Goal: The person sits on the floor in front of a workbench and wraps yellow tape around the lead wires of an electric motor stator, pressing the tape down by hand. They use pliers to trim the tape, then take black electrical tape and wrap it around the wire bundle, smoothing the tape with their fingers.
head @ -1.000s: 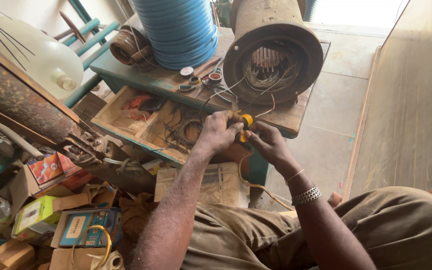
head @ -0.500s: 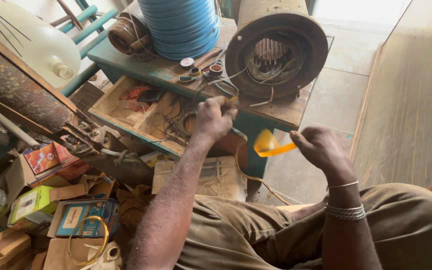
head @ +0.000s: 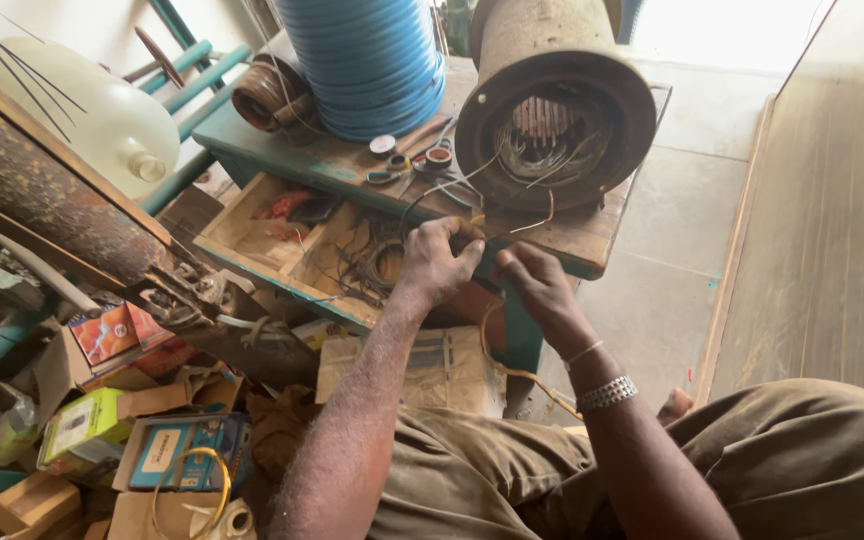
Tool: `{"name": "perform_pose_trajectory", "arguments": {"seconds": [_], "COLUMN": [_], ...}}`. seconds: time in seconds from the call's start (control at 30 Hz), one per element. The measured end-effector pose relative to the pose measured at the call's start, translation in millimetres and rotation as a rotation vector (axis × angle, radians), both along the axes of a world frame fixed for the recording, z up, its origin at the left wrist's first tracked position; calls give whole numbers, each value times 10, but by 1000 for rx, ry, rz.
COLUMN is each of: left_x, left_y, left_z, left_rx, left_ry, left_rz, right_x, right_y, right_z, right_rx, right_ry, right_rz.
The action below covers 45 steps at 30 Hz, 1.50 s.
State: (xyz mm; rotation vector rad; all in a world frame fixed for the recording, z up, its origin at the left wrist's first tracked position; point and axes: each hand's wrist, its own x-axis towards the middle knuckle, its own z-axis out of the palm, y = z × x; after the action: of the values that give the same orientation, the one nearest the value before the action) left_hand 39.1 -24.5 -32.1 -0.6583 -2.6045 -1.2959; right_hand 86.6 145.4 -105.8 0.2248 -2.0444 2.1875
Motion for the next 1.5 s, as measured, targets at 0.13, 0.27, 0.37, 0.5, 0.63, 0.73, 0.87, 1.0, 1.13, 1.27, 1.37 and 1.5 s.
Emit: {"name": "perform_pose_trajectory", "arguments": {"seconds": [0.13,0.27,0.37,0.5,0.63,0.73,0.87,1.0,1.13,1.27,1.37,1.5], "left_x": [9,49,79,178,239,257,210,111,48,30,28,42], "left_y": [45,49,56,103,131,159,183,101,51,34,28,32], "left_z": [-24,27,75,19,-36,-24,15,-1,-53,-47,-14,22], "left_rx": [61,64,4,-147,-250,-197,-189,-68,-15,31,55,47], "left_ry": [165,220,259,352,532,535,277,20,17,74,75,221], "left_rz": [16,67,62,18,6,-15,60,36,-49,-25,20,63], "right_x": [141,333,396,79,-264,-355,-146,101,70,-14,112,289], "right_y": [216,340,297,133,154,201,272,245,85,55,180,316], "right_z": [-229,-135,152,577,812,843,662,372,172,22,-130,-184], "right_rx": [106,-115,-106,128,397,359,215,95,67,-2,-14,-81], "right_ry": [98,124,164,403,-13,-182,-46,24,-87,-55,-14,38], "right_rz": [-158,-96,-168,-230,-57,89,-175,-85,85,58,-32,-95]}}
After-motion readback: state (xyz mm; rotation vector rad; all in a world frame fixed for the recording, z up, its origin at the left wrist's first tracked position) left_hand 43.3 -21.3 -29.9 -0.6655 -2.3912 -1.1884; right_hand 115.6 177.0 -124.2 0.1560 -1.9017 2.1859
